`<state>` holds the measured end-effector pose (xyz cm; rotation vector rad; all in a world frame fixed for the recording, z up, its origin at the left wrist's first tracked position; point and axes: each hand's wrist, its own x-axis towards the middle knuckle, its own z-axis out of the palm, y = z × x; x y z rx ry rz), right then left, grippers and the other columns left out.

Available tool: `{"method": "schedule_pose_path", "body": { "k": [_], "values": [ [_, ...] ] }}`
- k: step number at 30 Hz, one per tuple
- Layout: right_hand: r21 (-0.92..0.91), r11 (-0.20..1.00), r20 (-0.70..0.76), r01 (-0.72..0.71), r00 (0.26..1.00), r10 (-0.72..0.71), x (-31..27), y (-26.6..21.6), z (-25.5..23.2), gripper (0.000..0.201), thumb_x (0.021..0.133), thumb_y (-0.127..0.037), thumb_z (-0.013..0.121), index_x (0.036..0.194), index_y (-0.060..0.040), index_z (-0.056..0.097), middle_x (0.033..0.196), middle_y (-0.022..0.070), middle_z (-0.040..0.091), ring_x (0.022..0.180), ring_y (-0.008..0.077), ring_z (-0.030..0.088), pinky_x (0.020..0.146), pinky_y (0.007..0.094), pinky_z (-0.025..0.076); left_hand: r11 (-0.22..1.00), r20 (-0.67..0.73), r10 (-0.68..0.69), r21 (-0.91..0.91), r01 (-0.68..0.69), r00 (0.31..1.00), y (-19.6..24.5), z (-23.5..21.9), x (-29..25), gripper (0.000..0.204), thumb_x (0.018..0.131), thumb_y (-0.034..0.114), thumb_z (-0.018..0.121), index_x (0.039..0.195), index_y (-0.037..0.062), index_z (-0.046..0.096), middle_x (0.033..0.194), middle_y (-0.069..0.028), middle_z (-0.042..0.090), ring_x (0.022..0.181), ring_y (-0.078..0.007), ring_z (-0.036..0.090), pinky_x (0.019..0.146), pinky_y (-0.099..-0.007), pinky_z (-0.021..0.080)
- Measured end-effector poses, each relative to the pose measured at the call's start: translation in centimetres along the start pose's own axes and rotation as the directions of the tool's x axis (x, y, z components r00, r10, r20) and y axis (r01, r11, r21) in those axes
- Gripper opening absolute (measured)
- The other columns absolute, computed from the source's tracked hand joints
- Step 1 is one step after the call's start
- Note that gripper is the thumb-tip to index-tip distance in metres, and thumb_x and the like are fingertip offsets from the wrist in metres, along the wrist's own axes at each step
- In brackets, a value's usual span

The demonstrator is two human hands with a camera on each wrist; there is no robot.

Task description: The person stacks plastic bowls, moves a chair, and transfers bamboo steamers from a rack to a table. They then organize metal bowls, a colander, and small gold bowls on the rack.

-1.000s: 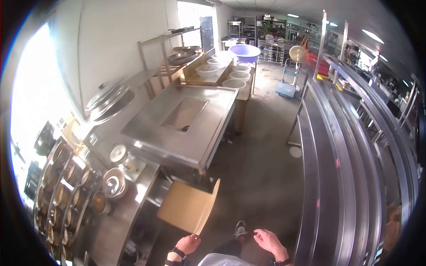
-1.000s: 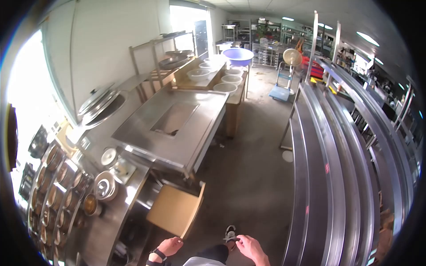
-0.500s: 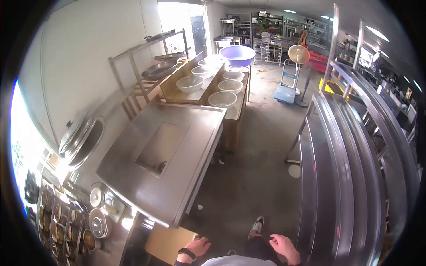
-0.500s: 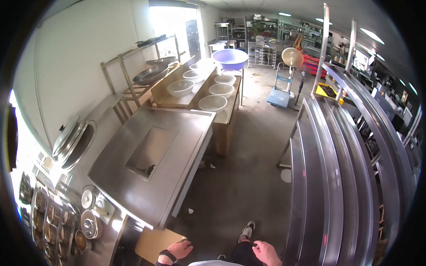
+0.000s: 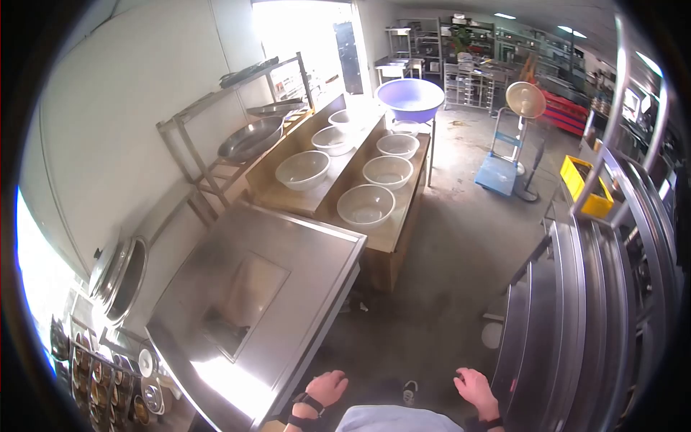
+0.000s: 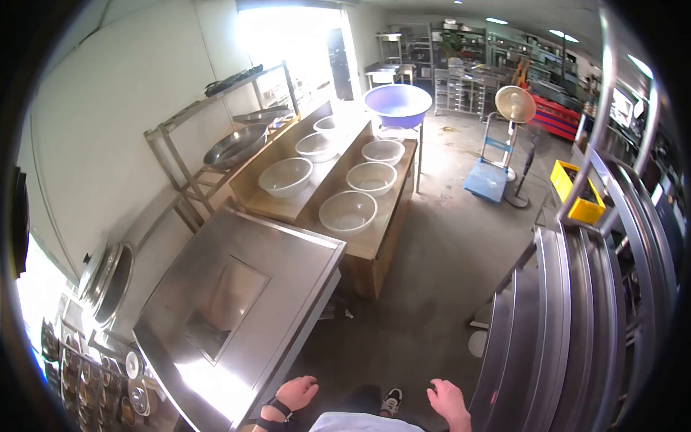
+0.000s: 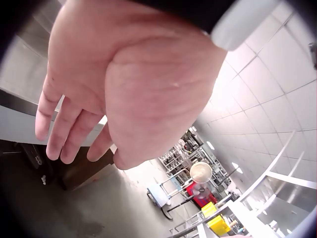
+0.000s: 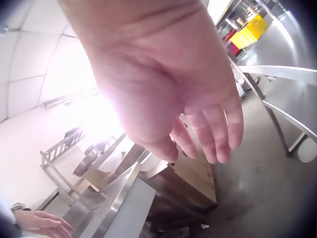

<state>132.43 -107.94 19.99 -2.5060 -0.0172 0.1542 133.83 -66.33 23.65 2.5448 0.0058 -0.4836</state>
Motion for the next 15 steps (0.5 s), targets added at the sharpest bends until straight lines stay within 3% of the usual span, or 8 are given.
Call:
{"method": "schedule_pose_path", "body": {
  "k": [3,9,15],
  "values": [
    [0.072,0.997,0.085,0.029,0.996,-0.035,8.5,-1.5,-2.8,0.029,0.086,-0.023,0.065,0.11,-0.0054,0.066,0.092,0.0163,0.068,0.086,0.0341,0.067,0.078,0.0419,0.054,0.992,-0.062,-0.114,0.053,0.117,0.992,1.0,-0.5,5.2,0.036,0.09,0.038,0.055,0.112,0.0113,0.066,0.1,-0.0122,0.07,0.097,-0.0307,0.066,0.084,-0.0417,0.052],
    [0.083,0.991,0.186,0.104,0.975,-0.118,25.0,0.2,-4.6,0.029,0.088,-0.024,0.065,0.111,-0.0063,0.065,0.092,0.0155,0.068,0.085,0.0322,0.067,0.077,0.0412,0.054,0.954,0.029,-0.291,-0.066,0.292,0.956,1.4,-0.4,18.6,0.037,0.09,0.039,0.054,0.11,0.0114,0.067,0.101,-0.0152,0.069,0.098,-0.0343,0.065,0.085,-0.0442,0.052],
    [-0.034,0.983,0.189,0.182,0.967,-0.173,43.3,2.4,-8.3,0.03,0.089,-0.022,0.062,0.112,-0.0031,0.064,0.089,0.0158,0.069,0.085,0.0315,0.067,0.078,0.0401,0.053,0.952,-0.06,-0.257,-0.189,0.242,0.964,4.7,-3.3,38.1,0.037,0.089,0.038,0.055,0.108,0.0088,0.067,0.094,-0.0131,0.071,0.092,-0.0329,0.067,0.082,-0.0439,0.053]
  ]
}}
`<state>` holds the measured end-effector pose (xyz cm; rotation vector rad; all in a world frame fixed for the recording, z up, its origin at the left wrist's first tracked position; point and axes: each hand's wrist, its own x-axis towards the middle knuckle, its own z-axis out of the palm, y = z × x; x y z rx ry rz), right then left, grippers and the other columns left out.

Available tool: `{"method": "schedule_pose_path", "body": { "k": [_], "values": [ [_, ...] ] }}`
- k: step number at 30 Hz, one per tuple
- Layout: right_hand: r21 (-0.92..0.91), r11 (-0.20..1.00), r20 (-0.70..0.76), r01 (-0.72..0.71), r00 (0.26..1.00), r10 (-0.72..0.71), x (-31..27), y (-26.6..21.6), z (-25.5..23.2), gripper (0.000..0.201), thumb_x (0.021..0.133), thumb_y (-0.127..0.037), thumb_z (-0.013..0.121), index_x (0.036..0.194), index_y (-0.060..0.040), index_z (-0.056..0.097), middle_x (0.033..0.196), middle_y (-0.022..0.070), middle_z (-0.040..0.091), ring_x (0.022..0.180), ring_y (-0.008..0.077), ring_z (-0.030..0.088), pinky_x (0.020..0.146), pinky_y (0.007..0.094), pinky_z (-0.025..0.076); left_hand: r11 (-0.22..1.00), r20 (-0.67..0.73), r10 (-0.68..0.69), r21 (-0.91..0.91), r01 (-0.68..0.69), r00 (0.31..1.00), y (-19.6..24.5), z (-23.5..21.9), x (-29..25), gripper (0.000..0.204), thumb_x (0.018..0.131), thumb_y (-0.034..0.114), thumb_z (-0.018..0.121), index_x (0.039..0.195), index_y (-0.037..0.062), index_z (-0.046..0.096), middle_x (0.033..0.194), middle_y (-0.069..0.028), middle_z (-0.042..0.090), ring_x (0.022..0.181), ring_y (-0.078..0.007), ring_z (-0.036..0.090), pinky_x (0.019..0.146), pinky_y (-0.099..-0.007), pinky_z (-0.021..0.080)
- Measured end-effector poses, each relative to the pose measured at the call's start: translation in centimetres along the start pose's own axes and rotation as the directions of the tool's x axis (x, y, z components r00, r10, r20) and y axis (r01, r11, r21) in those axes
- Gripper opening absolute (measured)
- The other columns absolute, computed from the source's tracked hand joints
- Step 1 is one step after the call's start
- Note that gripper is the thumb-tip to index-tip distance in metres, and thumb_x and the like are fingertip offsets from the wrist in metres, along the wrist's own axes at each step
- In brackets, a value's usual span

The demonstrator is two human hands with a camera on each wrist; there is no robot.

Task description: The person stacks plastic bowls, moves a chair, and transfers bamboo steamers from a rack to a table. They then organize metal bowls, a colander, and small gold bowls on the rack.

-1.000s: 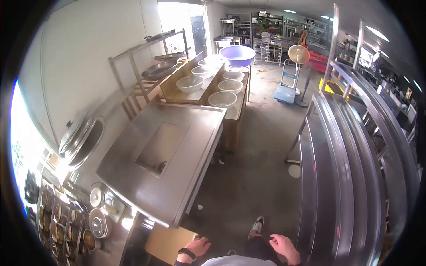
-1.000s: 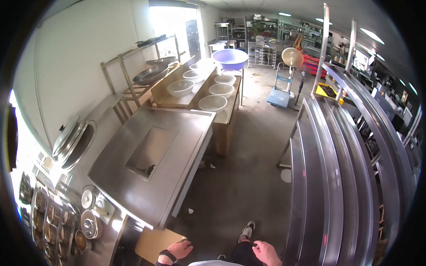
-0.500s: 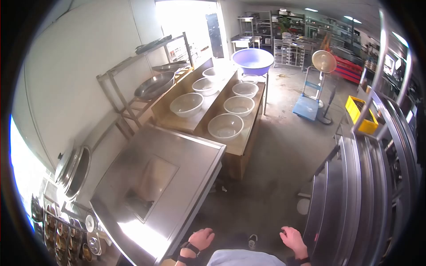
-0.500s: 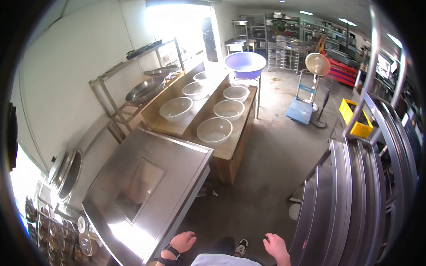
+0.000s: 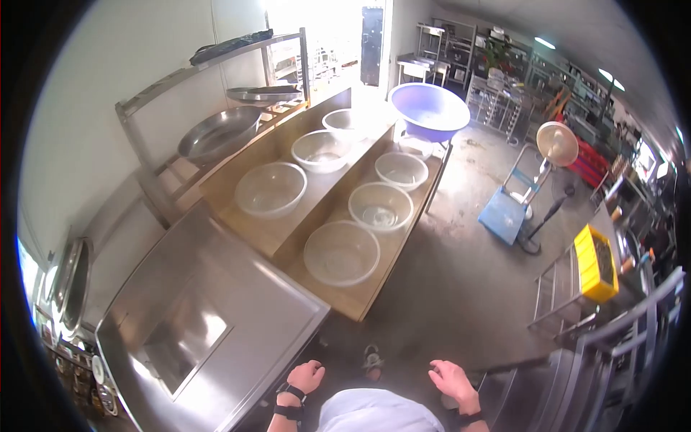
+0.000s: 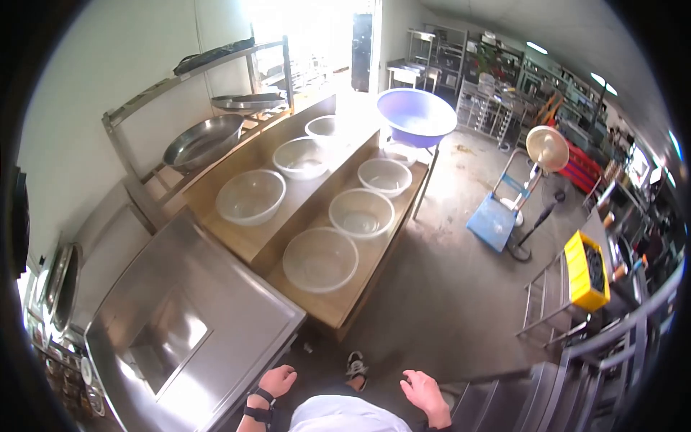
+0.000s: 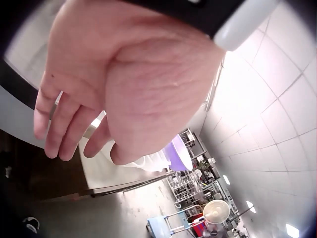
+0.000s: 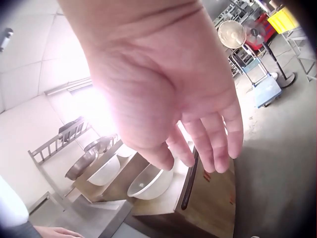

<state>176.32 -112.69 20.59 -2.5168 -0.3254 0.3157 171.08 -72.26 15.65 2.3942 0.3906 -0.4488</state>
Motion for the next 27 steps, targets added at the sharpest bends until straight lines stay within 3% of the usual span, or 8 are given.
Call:
{"method": "schedule_pose_path", "body": {
  "k": [8,12,14,16,18,19,22,27],
  "values": [
    [0.051,0.999,0.028,-0.003,1.0,0.002,19.3,1.6,-9.3,0.029,0.088,-0.019,0.062,0.11,-0.0008,0.065,0.09,0.0164,0.069,0.085,0.0316,0.067,0.078,0.0391,0.053,0.989,0.046,0.046,-0.143,-0.039,0.998,12.5,-4.1,18.0,0.038,0.091,0.037,0.054,0.108,0.0057,0.067,0.101,-0.0193,0.07,0.098,-0.0381,0.065,0.085,-0.0451,0.052],
    [0.022,0.995,0.13,0.097,0.986,-0.099,28.5,3.2,-10.2,0.029,0.089,-0.022,0.061,0.111,-0.0036,0.064,0.092,0.0156,0.068,0.087,0.0324,0.067,0.081,0.0409,0.053,0.978,-0.09,-0.047,-0.208,0.028,0.995,11.4,-0.4,25.4,0.046,0.09,0.041,0.054,0.112,0.001,0.064,0.103,-0.0221,0.069,0.102,-0.0396,0.064,0.089,-0.0451,0.051],
    [0.035,0.987,0.182,0.158,0.97,-0.162,33.6,4.2,-10.6,0.03,0.089,-0.023,0.062,0.112,-0.004,0.063,0.091,0.0159,0.068,0.088,0.0323,0.066,0.081,0.0407,0.053,0.926,-0.072,-0.322,-0.232,0.298,0.944,11.5,0.5,28.1,0.057,0.088,0.046,0.056,0.115,-0.0041,0.06,0.105,-0.0275,0.067,0.105,-0.0408,0.063,0.092,-0.0451,0.05],
    [0.027,0.968,0.294,0.249,0.924,-0.246,39.2,4.6,-11.3,0.03,0.089,-0.023,0.062,0.112,-0.0042,0.064,0.092,0.0164,0.068,0.089,0.0326,0.066,0.082,0.0405,0.053,0.865,-0.098,-0.452,-0.293,0.408,0.887,9.5,3.4,31.0,0.064,0.086,0.049,0.058,0.114,-0.0087,0.057,0.103,-0.0321,0.066,0.106,-0.0412,0.063,0.093,-0.0451,0.05],
    [0.055,0.947,0.344,0.317,0.884,-0.316,45.3,5.5,-12.0,0.03,0.089,-0.023,0.061,0.111,-0.0036,0.064,0.092,0.0165,0.068,0.089,0.0329,0.066,0.081,0.0408,0.053,0.685,-0.084,-0.676,-0.44,0.581,0.732,8.2,6.0,32.9,0.066,0.085,0.047,0.061,0.114,-0.0115,0.054,0.1,-0.0328,0.066,0.098,-0.0406,0.067,0.09,-0.0428,0.052],
    [0.078,0.937,0.36,0.342,0.866,-0.346,48.2,6.0,-12.5,0.03,0.088,-0.023,0.061,0.11,-0.0031,0.064,0.091,0.0166,0.068,0.089,0.0331,0.066,0.081,0.0411,0.053,0.562,-0.059,-0.738,-0.605,0.564,0.673,8.7,5.9,33.5,0.05,0.085,0.037,0.067,0.107,-0.0068,0.057,0.086,-0.0223,0.07,0.071,-0.0264,0.072,0.065,-0.0369,0.058],
    [0.037,0.898,0.375,0.438,0.827,-0.419,56.4,7.7,-14.3,0.028,0.087,-0.022,0.061,0.107,-0.0013,0.065,0.088,0.0166,0.067,0.088,0.034,0.065,0.081,0.0424,0.052,0.05,0.163,-0.801,-0.941,0.336,0.576,9.2,7.3,35.1,0.033,0.092,0.023,0.06,0.108,-0.0056,0.055,0.091,-0.019,0.068,0.072,-0.028,0.07,0.058,-0.0365,0.058],
    [0.186,0.951,0.514,0.249,0.8,-0.309,68.8,11.9,-18.6,0.034,0.09,-0.024,0.062,0.115,-0.0009,0.063,0.093,0.0164,0.071,0.087,0.0279,0.069,0.078,0.0383,0.054,-0.094,0.118,-0.9,-0.993,0.077,0.419,14.4,6.5,35.2,0.024,0.088,0.013,0.057,0.104,-0.0036,0.057,0.088,-0.0161,0.066,0.067,-0.0247,0.067,0.054,-0.0341,0.056]
  ]
}}
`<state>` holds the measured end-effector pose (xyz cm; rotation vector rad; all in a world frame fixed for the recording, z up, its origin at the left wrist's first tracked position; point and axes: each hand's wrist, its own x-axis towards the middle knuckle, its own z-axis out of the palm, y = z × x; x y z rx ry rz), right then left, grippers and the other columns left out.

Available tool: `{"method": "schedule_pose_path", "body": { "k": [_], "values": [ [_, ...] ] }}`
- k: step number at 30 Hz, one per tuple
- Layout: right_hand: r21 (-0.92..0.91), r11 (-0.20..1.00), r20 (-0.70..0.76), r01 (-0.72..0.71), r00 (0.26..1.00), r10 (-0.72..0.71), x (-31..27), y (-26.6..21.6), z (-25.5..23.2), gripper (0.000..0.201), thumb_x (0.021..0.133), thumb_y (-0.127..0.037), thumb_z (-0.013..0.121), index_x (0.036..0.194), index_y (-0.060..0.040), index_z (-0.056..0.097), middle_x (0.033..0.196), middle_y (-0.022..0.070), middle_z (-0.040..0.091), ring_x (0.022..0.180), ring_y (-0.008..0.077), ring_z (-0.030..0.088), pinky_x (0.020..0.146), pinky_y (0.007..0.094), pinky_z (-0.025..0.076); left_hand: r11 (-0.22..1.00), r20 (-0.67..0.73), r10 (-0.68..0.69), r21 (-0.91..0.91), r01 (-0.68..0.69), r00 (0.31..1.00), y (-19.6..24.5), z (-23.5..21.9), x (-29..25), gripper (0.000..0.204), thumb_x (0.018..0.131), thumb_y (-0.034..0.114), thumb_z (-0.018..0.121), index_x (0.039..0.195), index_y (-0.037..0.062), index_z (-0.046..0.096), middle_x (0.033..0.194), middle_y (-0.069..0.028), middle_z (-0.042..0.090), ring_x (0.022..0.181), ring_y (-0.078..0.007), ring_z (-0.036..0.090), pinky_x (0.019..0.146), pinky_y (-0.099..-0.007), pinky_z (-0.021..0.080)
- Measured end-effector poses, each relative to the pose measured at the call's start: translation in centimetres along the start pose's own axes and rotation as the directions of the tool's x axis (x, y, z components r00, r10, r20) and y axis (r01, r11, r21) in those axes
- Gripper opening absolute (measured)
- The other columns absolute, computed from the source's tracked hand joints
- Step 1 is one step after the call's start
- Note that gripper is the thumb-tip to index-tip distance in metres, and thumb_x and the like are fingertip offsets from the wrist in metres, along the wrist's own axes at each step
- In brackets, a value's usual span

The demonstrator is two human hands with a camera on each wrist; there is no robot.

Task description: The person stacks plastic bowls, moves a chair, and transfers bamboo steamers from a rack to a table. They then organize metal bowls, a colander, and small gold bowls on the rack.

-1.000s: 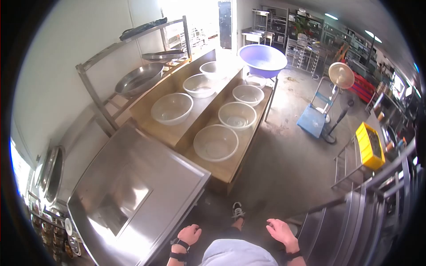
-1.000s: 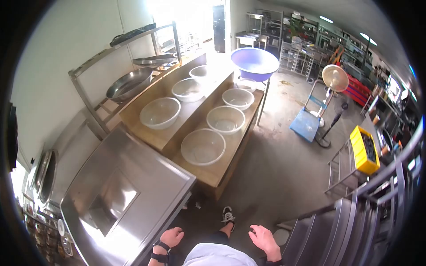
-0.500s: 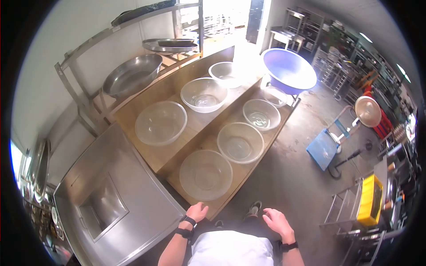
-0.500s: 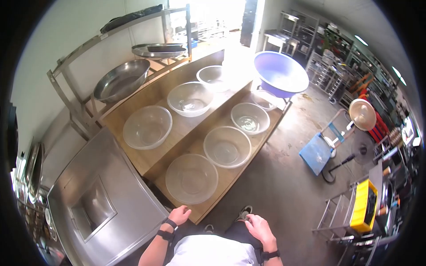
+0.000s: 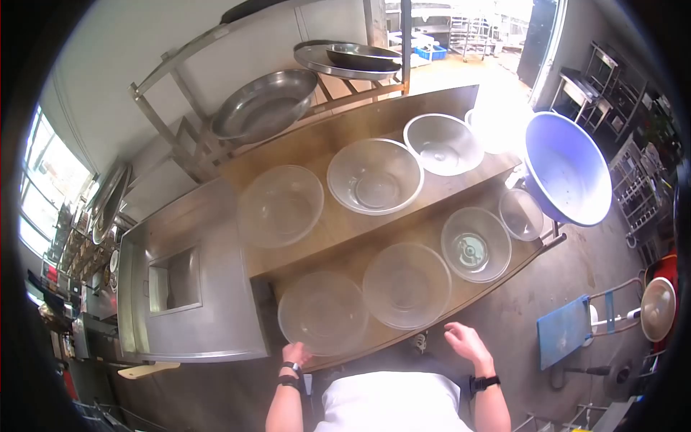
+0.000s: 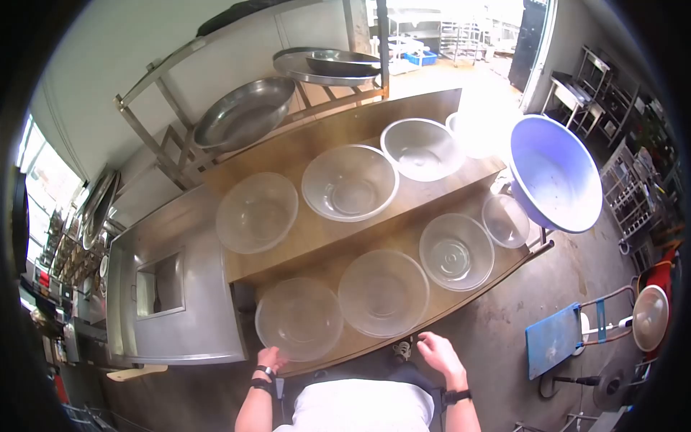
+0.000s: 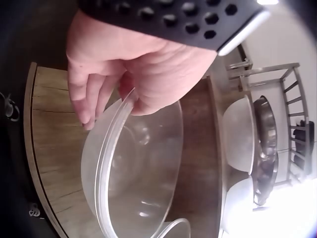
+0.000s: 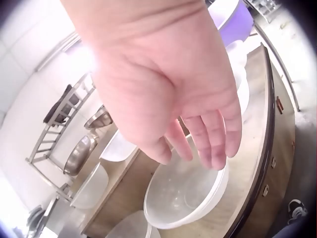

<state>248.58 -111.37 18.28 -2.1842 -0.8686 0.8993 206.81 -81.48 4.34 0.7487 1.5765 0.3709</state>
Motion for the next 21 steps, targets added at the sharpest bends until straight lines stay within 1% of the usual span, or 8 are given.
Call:
{"method": "schedule_pose_path", "body": {
  "k": [1,3,5,9,12,15,16,21],
  "values": [
    [0.09,0.995,0.011,-0.044,0.999,0.043,1.4,2.1,-1.5,0.035,0.091,-0.024,0.062,0.117,-0.0009,0.063,0.093,0.0155,0.071,0.086,0.0238,0.07,0.076,0.0362,0.054,0.997,-0.058,0.061,-0.052,-0.064,0.996,0.6,0.8,-1.9,0.023,0.087,0.013,0.056,0.102,-0.0046,0.058,0.085,-0.0155,0.065,0.06,-0.0222,0.065,0.05,-0.0325,0.055],
    [0.337,0.898,0.096,-0.282,0.959,0.265,5.0,7.7,-3.5,0.04,0.095,-0.027,0.059,0.124,-0.0001,0.057,0.09,0.0093,0.068,0.074,0.0138,0.065,0.066,0.0288,0.054,0.987,-0.146,0.16,0.048,-0.155,0.976,1.3,1.6,-4.8,0.017,0.086,0.013,0.057,0.091,-0.0036,0.059,0.079,-0.0128,0.065,0.057,-0.0188,0.063,0.048,-0.0303,0.053],
    [0.444,0.788,0.11,-0.425,0.899,0.423,8.4,12.3,-5.6,0.044,0.099,-0.034,0.052,0.128,-0.0011,0.052,0.092,0.0102,0.067,0.07,0.0148,0.063,0.064,0.0299,0.054,0.974,-0.204,0.217,0.106,-0.199,0.955,2.5,3.1,-8.9,0.014,0.086,0.011,0.057,0.08,-0.0013,0.059,0.072,-0.0091,0.063,0.055,-0.0152,0.061,0.048,-0.0262,0.05],
    [0.638,0.588,0.07,-0.497,0.798,0.598,14.3,17.7,-9.1,0.065,0.095,-0.056,0.052,0.134,-0.0047,0.044,0.101,0.0165,0.067,0.077,0.0214,0.066,0.066,0.0349,0.056,0.98,-0.229,0.198,0.067,-0.188,0.953,5.4,6.1,-15.8,0.011,0.088,0.012,0.058,0.089,0.0014,0.06,0.084,-0.0095,0.067,0.07,-0.0165,0.066,0.057,-0.0271,0.053],
    [0.798,0.329,0.206,-0.504,0.742,0.638,18.4,20.5,-10.0,0.067,0.093,-0.058,0.055,0.132,-0.0036,0.045,0.101,0.0188,0.065,0.08,0.0261,0.065,0.06,0.0346,0.056,0.979,-0.172,0.205,0.033,-0.203,0.963,7.2,8.3,-17.9,0.01,0.091,0.013,0.058,0.094,0.0037,0.059,0.092,-0.0102,0.068,0.078,-0.0181,0.067,0.063,-0.0283,0.055],
    [0.823,0.353,0.148,-0.445,0.768,0.623,21.3,24.4,-8.5,0.057,0.094,-0.052,0.057,0.123,-0.0026,0.049,0.093,0.0153,0.065,0.075,0.0238,0.065,0.057,0.0331,0.055,0.977,-0.032,0.212,0.03,-0.211,0.977,7.8,11.2,-17.7,0.008,0.092,0.014,0.058,0.091,0.0053,0.058,0.096,-0.0116,0.071,0.083,-0.018,0.068,0.066,-0.0277,0.054],
    [0.823,0.403,0.058,-0.401,0.764,0.642,21.5,24.4,-7.9,0.037,0.096,-0.037,0.056,0.112,-0.0029,0.052,0.085,0.0121,0.063,0.067,0.021,0.063,0.056,0.0324,0.054,0.979,0.013,0.2,0.045,-0.2,0.98,7.9,12.4,-17.3,0.009,0.093,0.014,0.058,0.091,0.0054,0.058,0.097,-0.0116,0.071,0.083,-0.0177,0.068,0.066,-0.0274,0.055],
    [0.861,0.388,0.034,-0.328,0.799,0.6,21.7,23.9,-7.2,0.021,0.094,-0.021,0.049,0.104,-0.0026,0.053,0.079,0.0117,0.063,0.059,0.0188,0.06,0.055,0.0318,0.053,0.98,0.228,0.139,0.108,-0.167,0.964,7.2,18.0,-13.5,0.012,0.096,0.015,0.055,0.098,0.0042,0.06,0.099,-0.0106,0.071,0.083,-0.0165,0.068,0.068,-0.0262,0.055]
  ]
}}
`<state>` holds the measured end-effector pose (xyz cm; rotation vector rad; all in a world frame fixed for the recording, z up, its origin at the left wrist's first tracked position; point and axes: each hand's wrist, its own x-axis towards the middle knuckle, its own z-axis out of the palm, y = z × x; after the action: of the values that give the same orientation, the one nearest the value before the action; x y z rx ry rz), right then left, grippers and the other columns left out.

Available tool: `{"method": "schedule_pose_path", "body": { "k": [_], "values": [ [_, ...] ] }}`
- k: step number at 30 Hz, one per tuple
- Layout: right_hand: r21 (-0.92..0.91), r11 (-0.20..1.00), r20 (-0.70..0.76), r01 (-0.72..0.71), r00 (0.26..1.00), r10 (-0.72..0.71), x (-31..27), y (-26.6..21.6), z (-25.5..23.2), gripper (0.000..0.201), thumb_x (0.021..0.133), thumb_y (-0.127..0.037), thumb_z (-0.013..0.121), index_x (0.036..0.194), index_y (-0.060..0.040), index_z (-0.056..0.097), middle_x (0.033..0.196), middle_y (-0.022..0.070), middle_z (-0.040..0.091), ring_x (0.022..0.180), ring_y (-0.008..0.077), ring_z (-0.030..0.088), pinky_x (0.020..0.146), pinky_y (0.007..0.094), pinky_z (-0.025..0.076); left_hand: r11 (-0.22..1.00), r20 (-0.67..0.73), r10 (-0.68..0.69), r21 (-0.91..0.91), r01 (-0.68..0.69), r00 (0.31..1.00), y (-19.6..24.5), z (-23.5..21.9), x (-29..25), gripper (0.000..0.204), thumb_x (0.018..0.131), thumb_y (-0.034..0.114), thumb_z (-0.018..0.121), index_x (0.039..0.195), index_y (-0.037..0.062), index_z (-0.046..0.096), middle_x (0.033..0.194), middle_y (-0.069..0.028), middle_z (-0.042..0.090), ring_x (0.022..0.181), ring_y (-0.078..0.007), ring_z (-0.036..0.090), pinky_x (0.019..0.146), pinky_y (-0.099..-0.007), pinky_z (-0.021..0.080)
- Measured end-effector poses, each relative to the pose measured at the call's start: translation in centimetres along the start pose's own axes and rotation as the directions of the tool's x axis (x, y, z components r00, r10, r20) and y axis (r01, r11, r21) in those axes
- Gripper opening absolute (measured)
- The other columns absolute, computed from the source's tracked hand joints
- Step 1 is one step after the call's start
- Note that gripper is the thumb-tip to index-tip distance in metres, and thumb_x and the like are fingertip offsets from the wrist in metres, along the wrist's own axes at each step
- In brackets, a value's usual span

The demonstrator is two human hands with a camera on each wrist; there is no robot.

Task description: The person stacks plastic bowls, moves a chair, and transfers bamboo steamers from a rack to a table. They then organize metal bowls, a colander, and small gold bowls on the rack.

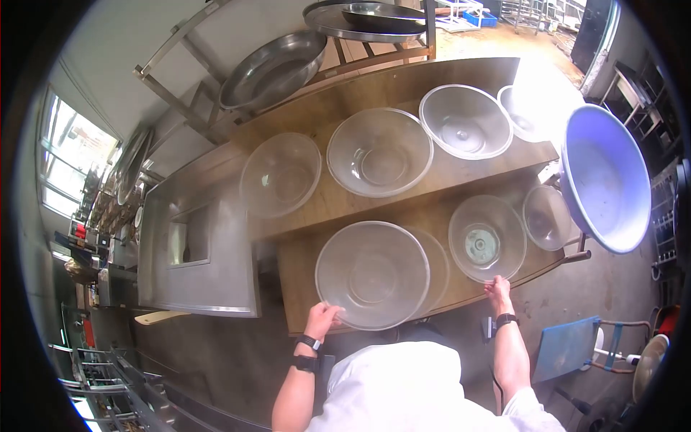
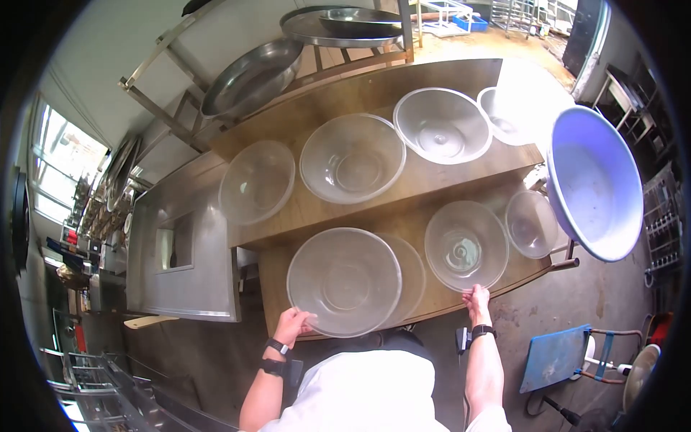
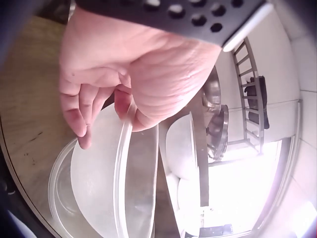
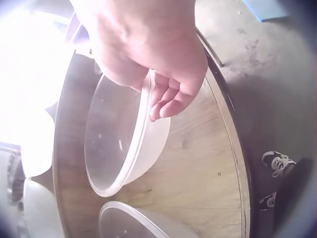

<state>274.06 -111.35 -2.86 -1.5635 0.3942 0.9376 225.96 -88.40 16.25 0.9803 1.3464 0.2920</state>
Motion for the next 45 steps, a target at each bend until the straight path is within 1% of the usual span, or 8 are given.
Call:
{"method": "schedule_pose_path", "body": {
  "k": [6,8,16,19,21,25,34,45],
  "values": [
    [0.154,0.988,0.083,-0.027,0.996,0.014,-5.8,-0.5,0.8,0.022,0.093,-0.022,0.047,0.091,-0.0024,0.057,0.07,0.0094,0.062,0.056,0.0168,0.058,0.052,0.0296,0.05,0.995,0.13,-0.069,0.086,0.058,0.989,-0.6,2.9,4.1,0.027,0.098,0.02,0.052,0.114,0.0,0.06,0.109,-0.0128,0.068,0.091,-0.0195,0.068,0.07,-0.0292,0.056],
    [0.126,0.992,0.107,0.024,0.994,-0.037,-9.3,-0.7,1.1,0.019,0.093,-0.02,0.047,0.092,-0.0045,0.056,0.07,0.0085,0.062,0.055,0.016,0.058,0.05,0.0288,0.05,0.833,0.109,-0.011,0.551,-0.051,0.994,-1.0,2.4,4.4,0.033,0.1,0.023,0.05,0.123,0.0003,0.058,0.113,-0.0131,0.066,0.094,-0.0204,0.067,0.072,-0.0296,0.055],
    [-0.111,0.979,0.258,0.169,0.957,-0.136,-18.8,-1.2,4.3,0.018,0.096,-0.018,0.05,0.106,-0.0022,0.054,0.068,0.0074,0.06,0.052,0.0153,0.057,0.047,0.0275,0.048,0.925,0.234,-0.108,0.381,0.011,0.966,-1.7,0.2,4.6,0.05,0.098,0.032,0.054,0.137,0.0001,0.047,0.113,-0.0127,0.066,0.094,-0.0174,0.065,0.076,-0.029,0.054],
    [-0.178,0.962,0.307,0.206,0.941,-0.144,-20.2,-0.8,5.9,0.019,0.095,-0.016,0.05,0.105,-0.0009,0.055,0.068,0.0081,0.06,0.051,0.0149,0.057,0.047,0.0268,0.048,0.898,0.159,0.061,0.423,-0.124,0.985,-1.6,1.9,4.7,0.059,0.096,0.034,0.051,0.144,0.0008,0.037,0.111,-0.0209,0.068,0.097,-0.0289,0.068,0.082,-0.0388,0.054],
    [-0.259,0.941,0.32,0.218,0.938,-0.13,-21.3,-0.9,7.0,0.018,0.093,-0.017,0.051,0.103,-0.0019,0.055,0.069,0.0084,0.061,0.052,0.0152,0.057,0.047,0.0273,0.048,0.543,0.241,0.179,0.784,-0.3,0.954,-2.3,2.6,6.6,0.067,0.095,0.033,0.046,0.148,-0.0017,0.025,0.115,-0.0295,0.064,0.104,-0.0428,0.064,0.09,-0.0487,0.051],
    [-0.319,0.913,0.346,0.255,0.928,-0.138,-22.9,-1.3,7.9,0.017,0.093,-0.017,0.05,0.102,-0.0028,0.055,0.069,0.008,0.06,0.053,0.0143,0.057,0.048,0.0261,0.048,0.566,0.112,0.024,0.817,-0.106,0.993,-0.7,3.6,7.1,0.073,0.091,0.036,0.048,0.147,-0.0029,0.022,0.113,-0.0363,0.06,0.108,-0.0493,0.059,0.096,-0.0525,0.046],
    [-0.29,0.914,0.417,0.284,0.897,-0.147,-23.8,-1.4,7.5,0.016,0.093,-0.017,0.05,0.102,-0.004,0.054,0.066,0.0079,0.06,0.052,0.0149,0.055,0.048,0.027,0.046,0.767,-0.003,0.206,0.622,-0.159,0.978,-2.2,4.1,9.1,0.051,0.083,0.03,0.068,0.119,-0.0012,0.05,0.106,-0.0297,0.065,0.102,-0.0447,0.063,0.089,-0.048,0.051],
    [-0.061,0.965,0.288,0.257,0.93,-0.229,-24.3,-2.7,5.0,0.02,0.096,-0.016,0.049,0.108,-0.0005,0.053,0.065,0.0085,0.059,0.05,0.0166,0.055,0.047,0.028,0.045,0.813,0.041,0.166,0.559,-0.16,0.985,1.4,3.8,7.2,0.034,0.083,0.025,0.065,0.1,-0.0024,0.053,0.096,-0.0263,0.067,0.097,-0.042,0.066,0.085,-0.046,0.053]
  ]
}}
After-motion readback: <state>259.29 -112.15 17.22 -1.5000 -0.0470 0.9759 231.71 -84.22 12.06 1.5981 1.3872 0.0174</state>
